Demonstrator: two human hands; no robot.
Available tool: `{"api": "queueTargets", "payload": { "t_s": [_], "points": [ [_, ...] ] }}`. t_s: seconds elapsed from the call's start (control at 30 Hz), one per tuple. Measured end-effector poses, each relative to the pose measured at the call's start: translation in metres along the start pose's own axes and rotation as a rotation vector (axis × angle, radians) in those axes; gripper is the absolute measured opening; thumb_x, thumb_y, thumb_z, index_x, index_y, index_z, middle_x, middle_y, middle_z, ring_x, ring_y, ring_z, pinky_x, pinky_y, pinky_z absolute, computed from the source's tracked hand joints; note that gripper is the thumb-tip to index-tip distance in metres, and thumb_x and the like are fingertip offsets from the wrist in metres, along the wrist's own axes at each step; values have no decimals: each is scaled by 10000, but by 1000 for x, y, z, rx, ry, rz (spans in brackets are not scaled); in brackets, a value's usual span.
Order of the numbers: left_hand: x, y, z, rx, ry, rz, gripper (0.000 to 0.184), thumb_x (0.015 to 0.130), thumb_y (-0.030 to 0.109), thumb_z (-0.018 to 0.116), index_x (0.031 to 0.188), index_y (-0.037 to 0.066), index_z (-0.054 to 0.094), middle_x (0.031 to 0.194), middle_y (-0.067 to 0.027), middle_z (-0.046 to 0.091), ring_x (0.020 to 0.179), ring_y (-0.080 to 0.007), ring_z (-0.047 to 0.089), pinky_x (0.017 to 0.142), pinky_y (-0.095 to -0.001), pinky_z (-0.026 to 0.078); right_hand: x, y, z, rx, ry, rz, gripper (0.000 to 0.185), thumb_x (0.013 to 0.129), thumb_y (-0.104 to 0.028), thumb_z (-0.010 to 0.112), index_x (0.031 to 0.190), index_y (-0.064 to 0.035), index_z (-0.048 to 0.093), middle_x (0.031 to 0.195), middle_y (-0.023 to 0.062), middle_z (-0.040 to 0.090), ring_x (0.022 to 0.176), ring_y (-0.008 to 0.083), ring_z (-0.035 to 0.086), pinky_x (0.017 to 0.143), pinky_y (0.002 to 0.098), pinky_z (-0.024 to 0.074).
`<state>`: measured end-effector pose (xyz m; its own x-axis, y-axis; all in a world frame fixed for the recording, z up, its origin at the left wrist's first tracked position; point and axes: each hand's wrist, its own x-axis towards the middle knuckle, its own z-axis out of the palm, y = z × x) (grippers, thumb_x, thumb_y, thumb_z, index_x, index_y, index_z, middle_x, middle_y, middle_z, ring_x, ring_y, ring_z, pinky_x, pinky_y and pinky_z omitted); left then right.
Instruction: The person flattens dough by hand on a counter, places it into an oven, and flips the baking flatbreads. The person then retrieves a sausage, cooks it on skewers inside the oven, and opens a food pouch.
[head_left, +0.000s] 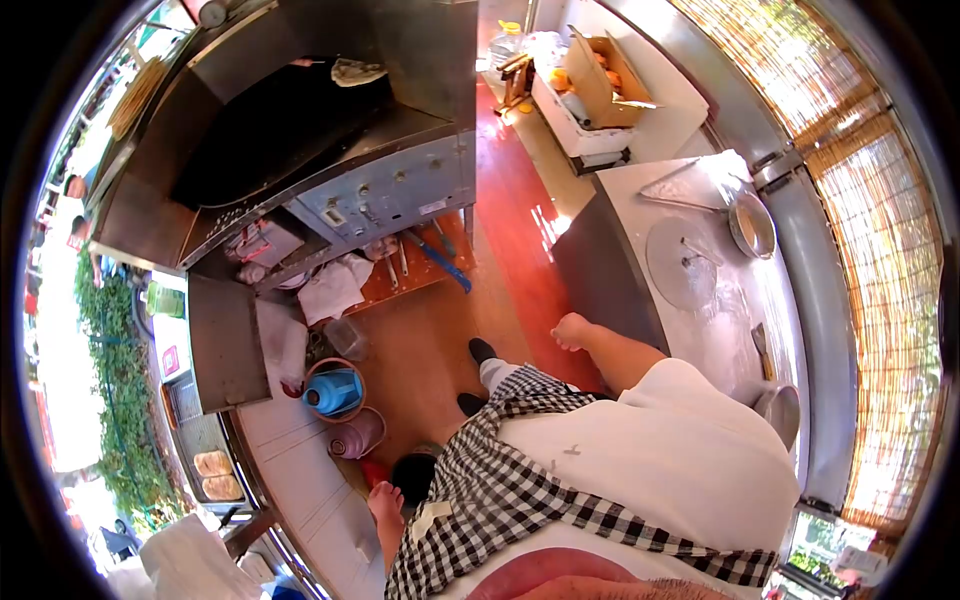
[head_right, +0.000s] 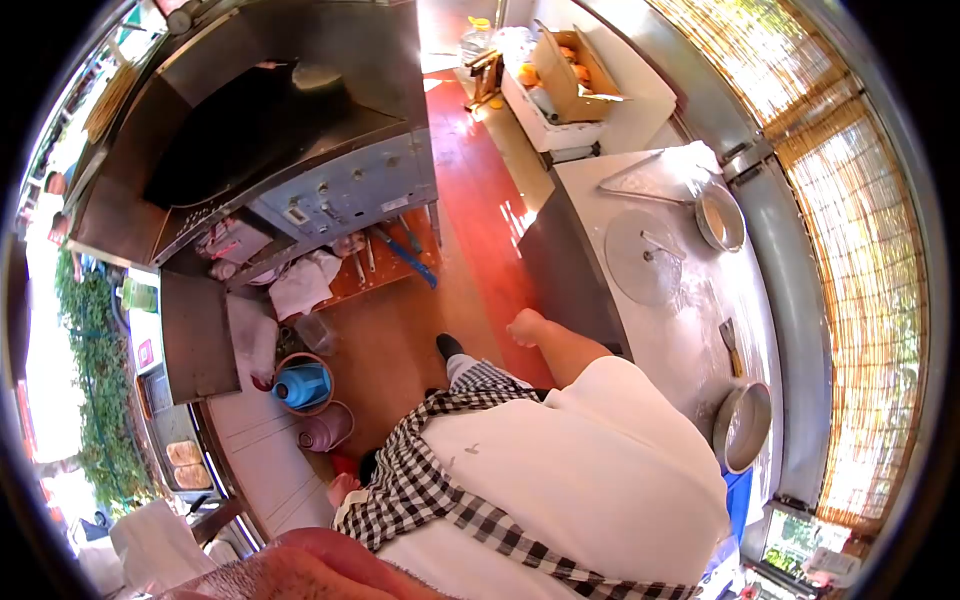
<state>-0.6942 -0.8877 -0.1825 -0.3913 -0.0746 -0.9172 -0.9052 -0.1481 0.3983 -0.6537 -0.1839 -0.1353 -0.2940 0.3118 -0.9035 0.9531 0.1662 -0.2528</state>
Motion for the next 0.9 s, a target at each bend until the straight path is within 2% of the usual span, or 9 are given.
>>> {"api": "queueTargets", "payload": {
  "t_s": [0.13,0.23,0.37,0.47,0.53,0.6,0.7,0.8,0.9],
  "points": [
    [-23,50,74,335,72,97,113,912,148,636,1017,109,653,822,4,625,711,-144,635,554,-289,495,-29,33,-17,154,103,-36,237,958,-252,663,916,-25,716,807,63,707,665,180,676,552,342,555],
    [0,55,112,367,-98,21,19,915,124,627,927,129,613,773,17,580,651,-124,589,491,-278,433,-51,34,-28,308,139,-106,242,951,-267,679,961,-29,725,820,71,712,693,170,681,581,333,560],
    [68,75,163,-147,-784,-325,157,838,124,613,737,166,500,636,13,490,576,-193,538,473,-342,407,-63,6,-60,382,222,-244,292,937,-271,677,885,8,744,777,106,712,665,202,680,596,355,543],
    [86,92,227,45,-759,-223,91,788,165,631,711,158,581,651,-26,582,629,-272,615,515,-412,466,-59,-14,-105,233,267,-399,302,929,-281,675,956,10,749,891,155,742,791,261,713,737,395,562],
    [65,110,286,1212,-648,439,86,786,178,645,713,133,654,734,-80,651,703,-312,662,558,-442,506,-62,-36,-144,125,350,-493,310,923,-292,674,992,0,749,970,181,748,885,305,720,826,413,554],
    [45,115,338,2314,-276,1154,127,783,191,659,714,109,726,818,-134,721,777,-351,709,600,-471,546,-59,-48,-183,146,400,-596,291,949,-257,664,1049,10,720,896,112,725,803,200,680,758,347,543],
    [69,131,398,2132,-300,1172,147,826,192,669,766,82,747,752,-118,709,668,-281,700,558,-406,538,-47,-56,-240,227,438,-666,270,969,-229,650,1079,11,704,855,70,707,773,139,650,734,313,532],
    [38,142,465,1228,-148,523,189,872,220,685,882,53,774,713,-80,690,622,-187,669,544,-335,525,-42,-73,-287,300,476,-658,306,951,-279,660,1091,-14,720,961,133,732,887,230,690,813,365,540],
    [-9,153,524,1135,-273,559,251,912,230,677,1017,20,764,735,-53,678,636,-144,643,558,-288,515,-50,-81,-313,391,491,-649,315,945,-294,673,1090,-20,726,987,149,744,913,241,703,834,368,544]
  ]
}}
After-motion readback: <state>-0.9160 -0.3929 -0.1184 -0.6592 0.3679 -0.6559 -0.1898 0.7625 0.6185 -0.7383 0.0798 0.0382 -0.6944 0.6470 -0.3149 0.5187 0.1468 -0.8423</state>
